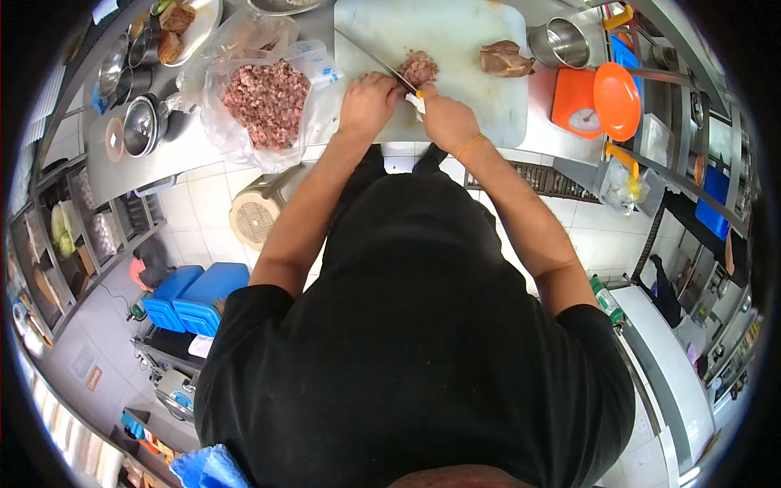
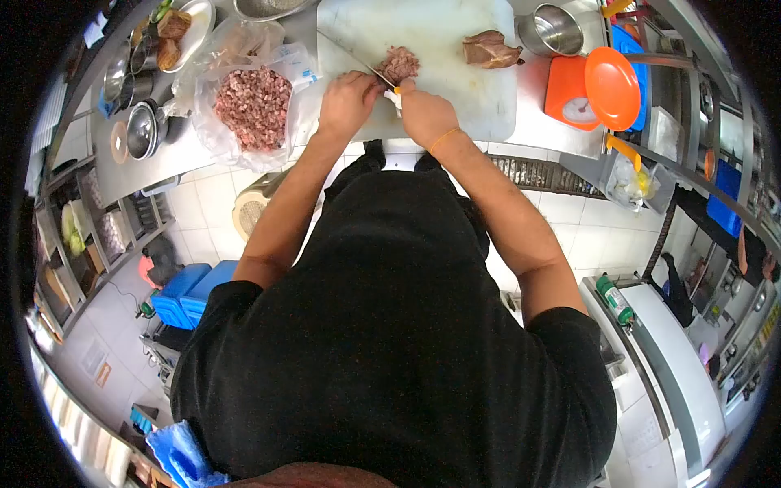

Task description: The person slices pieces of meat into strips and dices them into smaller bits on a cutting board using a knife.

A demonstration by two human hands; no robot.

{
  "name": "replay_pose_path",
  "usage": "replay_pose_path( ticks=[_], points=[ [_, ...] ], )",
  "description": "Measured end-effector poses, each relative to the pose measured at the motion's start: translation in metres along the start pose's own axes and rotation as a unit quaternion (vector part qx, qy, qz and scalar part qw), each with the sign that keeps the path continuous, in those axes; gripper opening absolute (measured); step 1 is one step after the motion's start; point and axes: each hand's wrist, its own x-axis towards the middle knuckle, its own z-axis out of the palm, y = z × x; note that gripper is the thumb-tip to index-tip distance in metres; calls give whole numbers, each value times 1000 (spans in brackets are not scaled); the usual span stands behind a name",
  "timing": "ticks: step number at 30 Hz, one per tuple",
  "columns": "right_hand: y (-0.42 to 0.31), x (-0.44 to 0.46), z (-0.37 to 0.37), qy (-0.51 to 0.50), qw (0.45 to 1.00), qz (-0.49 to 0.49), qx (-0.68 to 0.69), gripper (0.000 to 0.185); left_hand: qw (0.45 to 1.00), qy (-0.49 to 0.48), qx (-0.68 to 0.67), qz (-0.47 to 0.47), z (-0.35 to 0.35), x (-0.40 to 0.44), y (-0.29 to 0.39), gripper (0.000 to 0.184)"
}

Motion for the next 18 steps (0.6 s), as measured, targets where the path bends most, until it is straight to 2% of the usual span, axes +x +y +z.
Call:
replay_pose_path(
  ticks=[2,5,8,11,14,18],
  points=[
    [-8,-2,-20,-12,1000,-11,-3,31,999,-24,-10,-26,-9,-1,8,15],
    [-21,-28,-50,-60,998,23,-6,30,998,-20,-49,-35,-13,-6,6,19],
    [-24,-47,-47,-80,996,46,-5,29,999,-20,-21,-33,-9,-11,-3,21],
    [-18,-37,-17,-71,995,69,26,31,999,-45,-7,-8,-12,-8,-3,23],
    [-14,-14,4,-23,999,34,25,22,999,-46,10,-11,-9,-6,-2,22],
    [-14,6,-2,-14,999,12,40,28,998,-52,21,-1,-8,-2,-4,21]
  ],
)
